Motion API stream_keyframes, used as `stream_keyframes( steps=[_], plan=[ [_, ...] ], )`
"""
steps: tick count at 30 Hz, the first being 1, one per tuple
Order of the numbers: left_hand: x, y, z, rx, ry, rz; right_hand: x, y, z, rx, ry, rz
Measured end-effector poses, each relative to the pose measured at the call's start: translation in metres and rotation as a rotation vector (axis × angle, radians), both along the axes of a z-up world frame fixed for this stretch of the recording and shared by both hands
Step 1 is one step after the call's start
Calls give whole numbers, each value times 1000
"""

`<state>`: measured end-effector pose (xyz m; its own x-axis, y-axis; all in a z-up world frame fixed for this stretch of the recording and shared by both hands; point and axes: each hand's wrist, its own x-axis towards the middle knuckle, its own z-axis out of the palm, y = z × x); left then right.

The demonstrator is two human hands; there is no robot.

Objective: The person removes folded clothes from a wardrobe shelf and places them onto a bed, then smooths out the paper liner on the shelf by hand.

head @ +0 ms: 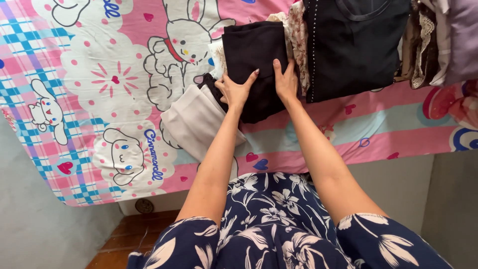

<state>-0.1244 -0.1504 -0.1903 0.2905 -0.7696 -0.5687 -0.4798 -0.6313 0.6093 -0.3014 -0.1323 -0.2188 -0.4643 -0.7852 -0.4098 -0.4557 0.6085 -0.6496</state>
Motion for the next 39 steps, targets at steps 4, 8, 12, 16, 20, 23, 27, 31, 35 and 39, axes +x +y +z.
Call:
stream_keyframes(
  steps=[4,8,12,16,20,23,27,31,35,39],
  plan=[
    [2,4,3,-1,-2,-3,4,-5,33,-35,-27,-10],
    [6,13,1,-51,24,41,17,-4,76,-136,-101,-12],
    [18,24,18,-102,40,82,35,2,115,-214,-235,-27],
    [38,36,55,-169,274,128,51,11,144,-232,-324,-17],
    [68,50,75,-283,668,138,64,19,151,-287,-488,15],
    [92,65,88,-215,768,168,76,27,151,-278,-618,34],
    [121,93,106,-210,787,271,103,40,155,-242,-705,72],
    [152,123,118,-290,773,369,139,50,165,-218,-671,210],
    [179,154,125,-336,715,454,174,65,160,-128,-767,259],
    [202,179,107,-401,691,479,185,68,118,-20,-402,420]
  ],
)
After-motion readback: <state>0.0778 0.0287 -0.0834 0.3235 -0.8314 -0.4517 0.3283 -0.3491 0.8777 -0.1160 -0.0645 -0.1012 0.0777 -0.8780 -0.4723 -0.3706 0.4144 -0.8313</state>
